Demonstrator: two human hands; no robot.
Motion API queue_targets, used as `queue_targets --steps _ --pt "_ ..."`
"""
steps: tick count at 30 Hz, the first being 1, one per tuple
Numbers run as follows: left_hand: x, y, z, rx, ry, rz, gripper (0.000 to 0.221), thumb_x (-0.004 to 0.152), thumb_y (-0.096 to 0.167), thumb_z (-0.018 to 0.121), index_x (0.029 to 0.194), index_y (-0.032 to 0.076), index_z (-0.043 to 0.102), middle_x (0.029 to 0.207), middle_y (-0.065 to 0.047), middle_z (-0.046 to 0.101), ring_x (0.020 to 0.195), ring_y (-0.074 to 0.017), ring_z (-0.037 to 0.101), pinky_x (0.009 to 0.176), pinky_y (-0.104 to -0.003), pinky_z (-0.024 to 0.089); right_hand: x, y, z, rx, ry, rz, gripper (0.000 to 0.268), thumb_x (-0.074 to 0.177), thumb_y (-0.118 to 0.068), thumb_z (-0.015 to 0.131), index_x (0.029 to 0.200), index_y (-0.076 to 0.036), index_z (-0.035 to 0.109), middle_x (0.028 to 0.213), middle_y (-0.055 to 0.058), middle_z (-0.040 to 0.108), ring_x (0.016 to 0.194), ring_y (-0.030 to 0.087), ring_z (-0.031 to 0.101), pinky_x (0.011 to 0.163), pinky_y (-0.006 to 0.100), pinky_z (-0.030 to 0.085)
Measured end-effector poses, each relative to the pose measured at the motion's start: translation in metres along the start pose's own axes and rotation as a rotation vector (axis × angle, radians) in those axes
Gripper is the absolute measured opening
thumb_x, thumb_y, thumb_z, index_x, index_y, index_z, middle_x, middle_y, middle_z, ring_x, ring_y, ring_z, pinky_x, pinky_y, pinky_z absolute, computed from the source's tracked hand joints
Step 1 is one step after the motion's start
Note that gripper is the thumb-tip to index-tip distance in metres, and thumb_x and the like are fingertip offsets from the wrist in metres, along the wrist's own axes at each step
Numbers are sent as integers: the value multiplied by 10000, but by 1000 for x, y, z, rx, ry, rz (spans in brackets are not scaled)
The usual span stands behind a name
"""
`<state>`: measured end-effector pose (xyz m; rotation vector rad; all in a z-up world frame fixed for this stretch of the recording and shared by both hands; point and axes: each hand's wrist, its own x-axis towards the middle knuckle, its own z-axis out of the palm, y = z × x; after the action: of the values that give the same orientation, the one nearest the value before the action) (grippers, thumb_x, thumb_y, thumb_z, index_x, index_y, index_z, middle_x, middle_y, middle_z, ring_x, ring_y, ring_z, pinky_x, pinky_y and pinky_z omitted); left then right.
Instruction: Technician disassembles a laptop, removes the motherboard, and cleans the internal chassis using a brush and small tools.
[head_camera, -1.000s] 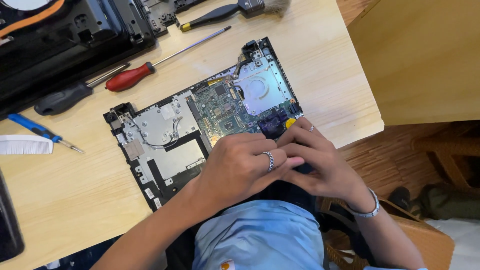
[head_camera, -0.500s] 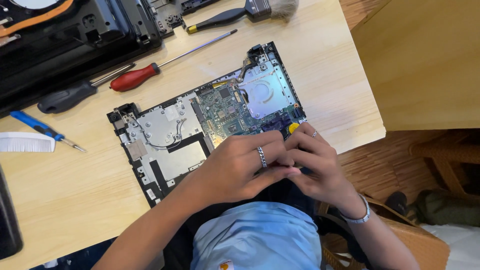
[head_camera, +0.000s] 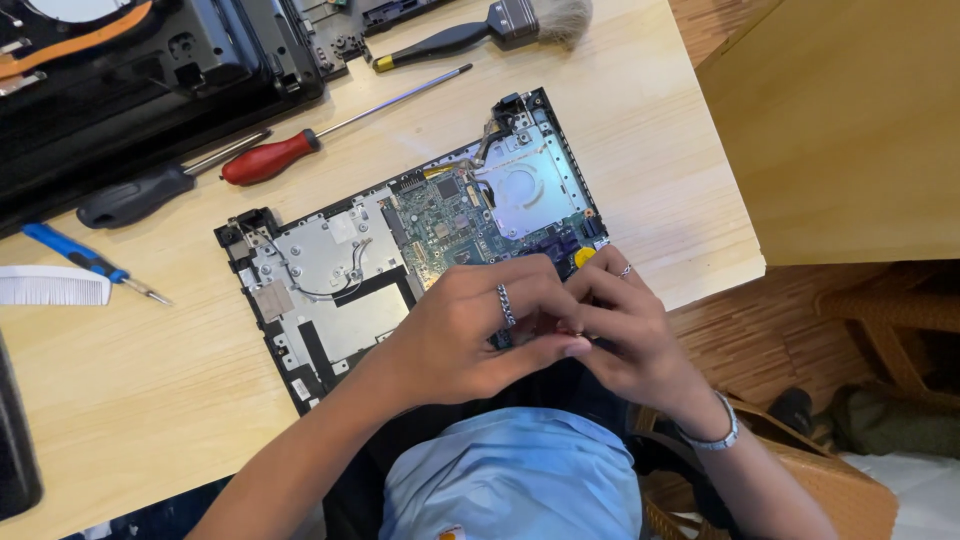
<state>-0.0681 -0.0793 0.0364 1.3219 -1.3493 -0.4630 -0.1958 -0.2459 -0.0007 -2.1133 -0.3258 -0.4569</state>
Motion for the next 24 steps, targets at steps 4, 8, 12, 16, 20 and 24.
queue_targets --steps 4,8,12,16,20,24 --pt "-4 -3 0 -65 -47 10 121 1041 84 640 1150 52 681 977 -94 601 745 -234 606 700 -327 516 -5 2 -11 12 -170 66 334 1092 -276 407 1254 -95 636 990 89 498 887 267 405 850 406 353" --pt "-4 -6 6 -99 41 28 129 1014 104 635 936 21 574 838 -87 488 644 -218 483 610 -318 417 -1 -1 -8 16 -144 83 274 1028 -303 493 969 -65 616 937 83 527 820 243 409 813 378 339" --pt "-3 -4 7 -174 34 -78 168 1011 199 634 990 47 567 901 -61 483 654 -166 472 629 -276 447 1 -3 0 -19 -17 34 480 1060 -380 389 882 -29 665 862 90 514 780 255 399 725 371 348" --pt "-8 -5 2 -170 -72 -98 235 1097 99 587 1324 142 631 1103 -76 604 976 -245 651 923 -341 557 -8 8 -15 49 -192 70 217 1097 -194 401 1229 -128 559 995 100 517 900 284 384 825 426 364" --pt "-5 -7 4 -184 -11 -34 78 1036 82 615 1070 24 655 947 -106 576 776 -244 594 728 -330 491 -4 4 -13 89 -190 124 297 1040 -316 455 949 -74 600 907 70 488 840 243 392 779 367 363" --pt "-2 -5 8 -182 35 -82 204 985 191 668 914 50 539 827 -39 453 662 -169 439 609 -285 395 -5 6 -2 -6 -75 22 433 1073 -322 366 873 -23 607 863 107 490 730 256 363 721 390 317"
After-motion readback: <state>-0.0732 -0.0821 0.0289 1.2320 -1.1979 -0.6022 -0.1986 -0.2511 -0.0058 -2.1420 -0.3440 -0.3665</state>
